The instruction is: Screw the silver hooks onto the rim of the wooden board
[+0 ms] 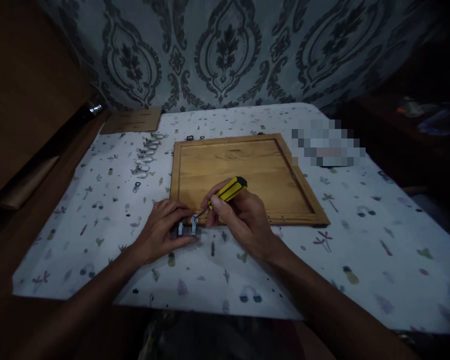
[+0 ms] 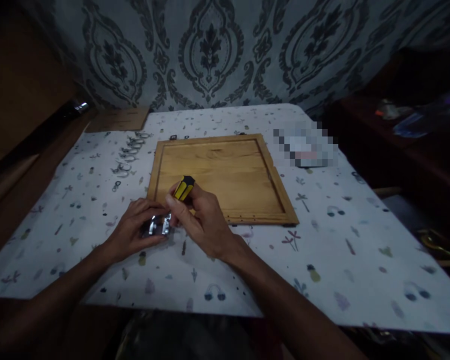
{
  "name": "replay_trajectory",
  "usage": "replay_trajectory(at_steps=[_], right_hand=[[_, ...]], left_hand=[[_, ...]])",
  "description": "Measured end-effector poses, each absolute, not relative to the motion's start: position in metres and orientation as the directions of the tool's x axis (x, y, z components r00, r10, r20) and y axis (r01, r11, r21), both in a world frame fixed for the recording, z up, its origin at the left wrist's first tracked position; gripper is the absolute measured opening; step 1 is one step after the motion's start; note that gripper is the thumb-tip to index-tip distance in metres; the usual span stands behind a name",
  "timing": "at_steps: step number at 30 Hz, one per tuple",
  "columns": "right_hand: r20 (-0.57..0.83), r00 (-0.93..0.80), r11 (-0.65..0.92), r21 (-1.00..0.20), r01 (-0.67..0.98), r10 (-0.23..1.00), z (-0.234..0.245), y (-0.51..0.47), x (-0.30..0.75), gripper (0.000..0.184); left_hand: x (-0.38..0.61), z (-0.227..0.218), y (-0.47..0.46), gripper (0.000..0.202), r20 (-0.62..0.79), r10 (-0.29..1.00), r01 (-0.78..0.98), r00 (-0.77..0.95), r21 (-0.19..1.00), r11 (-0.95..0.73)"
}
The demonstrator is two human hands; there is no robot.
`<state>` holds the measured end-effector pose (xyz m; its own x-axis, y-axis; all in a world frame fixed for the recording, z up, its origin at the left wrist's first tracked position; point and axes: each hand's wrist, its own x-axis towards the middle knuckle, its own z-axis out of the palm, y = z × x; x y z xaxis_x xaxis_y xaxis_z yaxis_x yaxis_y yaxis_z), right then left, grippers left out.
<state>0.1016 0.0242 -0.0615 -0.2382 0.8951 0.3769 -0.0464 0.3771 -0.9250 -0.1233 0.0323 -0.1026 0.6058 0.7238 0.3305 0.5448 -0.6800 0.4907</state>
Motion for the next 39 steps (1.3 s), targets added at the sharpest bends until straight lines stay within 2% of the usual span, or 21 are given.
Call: replay_trajectory(at_steps=[6,17,26,33,39], right_hand=[[0.382,-0.274,0.4,-0.917,0.008,0.883,-0.0658,0.0243,0.0993,0.022],[0.373,-0.28,0.403,-0.914,0.054,0.884,-0.0674,0.0248,0.0986,0.021],[0.375,-0.304,0.418,-0.904,0.092,0.876,-0.0668,0.0265,0.0995,0.022],[0.436,-0.341,0.502,-0.854,0.136,0.833,-0.0632,0.0251,0.1009,0.018],[0.435,-0.345,0.505,-0.85,0.147,0.832,-0.0675,0.025,0.0995,0.011]], left_hand=[[-0.1214,-0.1037,0.0327,0.044,0.342,0.724,0.538,0.599,0.498,-0.68],[-0.1215,-0.103,0.0338,0.045,0.319,0.728,0.544,0.607,0.5,-0.673],[-0.1205,-0.1048,0.0334,0.042,0.352,0.722,0.525,0.595,0.51,-0.682],[-0.1198,-0.1032,0.0335,0.041,0.333,0.72,0.535,0.608,0.497,-0.683],[-0.119,-0.1025,0.0321,0.04,0.339,0.725,0.539,0.6,0.497,-0.679]])
